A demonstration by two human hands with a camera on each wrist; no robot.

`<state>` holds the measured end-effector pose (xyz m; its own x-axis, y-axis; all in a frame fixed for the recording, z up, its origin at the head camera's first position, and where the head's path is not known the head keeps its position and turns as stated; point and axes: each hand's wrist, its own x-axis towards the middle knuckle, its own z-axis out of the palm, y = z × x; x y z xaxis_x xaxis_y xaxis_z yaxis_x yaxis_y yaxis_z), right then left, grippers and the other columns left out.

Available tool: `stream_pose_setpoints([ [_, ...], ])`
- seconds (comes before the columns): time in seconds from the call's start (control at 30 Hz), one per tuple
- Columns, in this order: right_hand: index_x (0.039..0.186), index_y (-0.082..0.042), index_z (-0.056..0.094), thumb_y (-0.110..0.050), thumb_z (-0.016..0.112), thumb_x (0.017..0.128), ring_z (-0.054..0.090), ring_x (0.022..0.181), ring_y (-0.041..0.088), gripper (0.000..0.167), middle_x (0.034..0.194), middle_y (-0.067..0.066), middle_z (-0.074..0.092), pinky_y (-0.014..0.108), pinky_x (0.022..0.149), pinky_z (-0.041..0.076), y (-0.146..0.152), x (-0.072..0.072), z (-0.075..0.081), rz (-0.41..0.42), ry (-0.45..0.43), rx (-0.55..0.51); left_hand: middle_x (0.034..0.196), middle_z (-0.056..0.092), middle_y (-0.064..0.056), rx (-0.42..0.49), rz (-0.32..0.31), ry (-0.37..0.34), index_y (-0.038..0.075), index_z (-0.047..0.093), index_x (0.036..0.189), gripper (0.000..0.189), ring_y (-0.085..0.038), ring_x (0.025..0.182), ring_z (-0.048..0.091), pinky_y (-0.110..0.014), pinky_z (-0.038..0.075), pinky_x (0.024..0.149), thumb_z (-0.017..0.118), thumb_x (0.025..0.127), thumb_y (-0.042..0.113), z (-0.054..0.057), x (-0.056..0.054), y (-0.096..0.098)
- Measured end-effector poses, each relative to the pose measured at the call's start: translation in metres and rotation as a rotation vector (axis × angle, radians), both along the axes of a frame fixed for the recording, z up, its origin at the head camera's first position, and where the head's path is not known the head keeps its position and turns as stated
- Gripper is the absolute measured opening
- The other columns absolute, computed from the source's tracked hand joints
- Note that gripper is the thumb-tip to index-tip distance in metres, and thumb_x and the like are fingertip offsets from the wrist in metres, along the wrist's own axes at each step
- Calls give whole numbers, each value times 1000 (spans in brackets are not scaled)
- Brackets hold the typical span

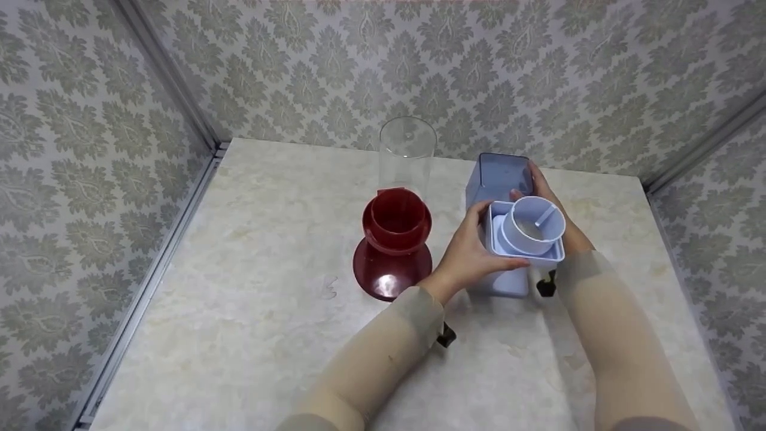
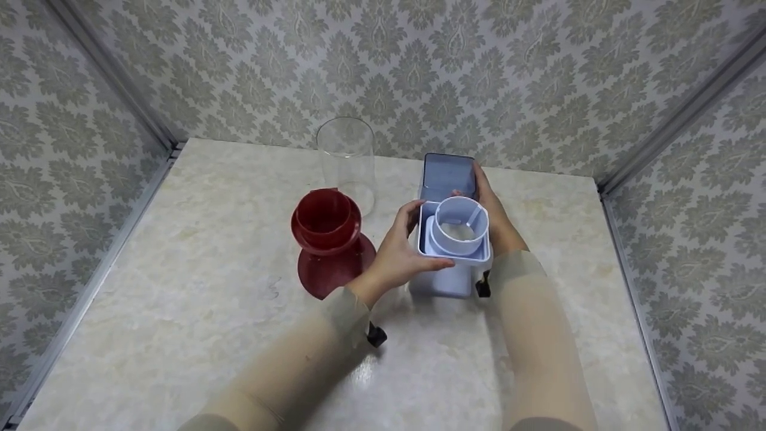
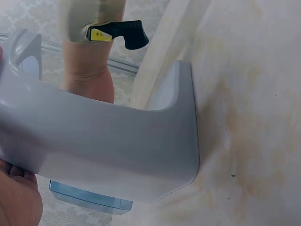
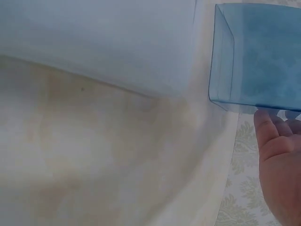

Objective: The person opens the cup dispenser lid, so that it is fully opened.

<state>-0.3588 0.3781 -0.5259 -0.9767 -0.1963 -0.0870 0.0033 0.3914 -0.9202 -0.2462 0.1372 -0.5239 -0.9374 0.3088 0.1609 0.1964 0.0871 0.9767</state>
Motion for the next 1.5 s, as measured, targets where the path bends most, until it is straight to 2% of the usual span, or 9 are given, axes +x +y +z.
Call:
stream_pose_setpoints([
  [0.23,183,-20,-8,-40,67,114,-13,178,39,104,191,15,-14,59,145,-6,2,-6,-12,-10,3,-70,172,50,0,54,-62,-10,19,39,174,124,-10,160,47,-29,39,135,111,73,24,-2,-2,-7],
  [0.4,182,-10,-8,-19,59,116,-7,179,41,94,191,19,-11,57,146,1,-1,-12,-14,-14,19,-87,168,38,-1,18,-47,-19,29,41,176,121,-12,157,44,-31,39,135,109,76,27,-5,-3,-12],
  [0.5,181,-6,-9,-8,55,115,-7,178,42,92,190,21,-13,56,146,2,-1,-16,-15,-3,29,-113,166,40,-5,78,-60,-10,24,42,176,114,-15,156,46,-37,38,138,105,81,22,-8,-5,-14],
  [0.67,182,-12,-8,-31,74,109,-11,177,41,111,190,17,-18,54,146,0,4,-20,-22,21,27,-222,172,49,-16,264,-123,-39,5,45,169,88,-21,161,49,-34,40,136,91,95,2,-13,-8,-16],
  [0.83,182,-10,-4,-42,82,103,-13,177,42,121,190,18,-16,47,145,1,10,-24,-30,43,78,-269,167,58,-15,264,-147,-31,4,51,163,73,-19,158,54,-27,40,134,87,99,5,-16,-8,-18],
  [0.93,181,-6,-9,-26,72,109,-9,176,43,110,190,21,-18,48,145,5,7,-24,-27,24,62,-243,167,60,-9,241,-129,-17,8,53,163,75,-15,158,54,-34,39,136,90,98,10,-18,-6,-18],
  [1.07,180,-7,-12,-5,54,113,1,175,41,94,190,18,-17,36,138,22,3,-21,-23,-14,6,-232,164,59,-3,205,-70,-5,11,55,163,88,-14,154,55,-48,41,137,100,88,14,-22,-1,-18],
  [1.23,180,-9,-15,-3,49,115,8,173,41,92,190,17,-17,21,123,35,1,-20,-21,-33,-22,-241,148,61,-3,118,31,50,14,61,149,87,-12,132,61,-45,55,124,108,76,19,-25,3,-18],
  [1.5,180,-9,-14,-5,50,115,9,173,40,92,190,16,-17,23,125,34,1,-21,-22,-36,-8,-207,125,63,-7,52,91,120,9,62,128,68,-10,108,60,-46,60,105,107,78,16,-30,4,-20],
])
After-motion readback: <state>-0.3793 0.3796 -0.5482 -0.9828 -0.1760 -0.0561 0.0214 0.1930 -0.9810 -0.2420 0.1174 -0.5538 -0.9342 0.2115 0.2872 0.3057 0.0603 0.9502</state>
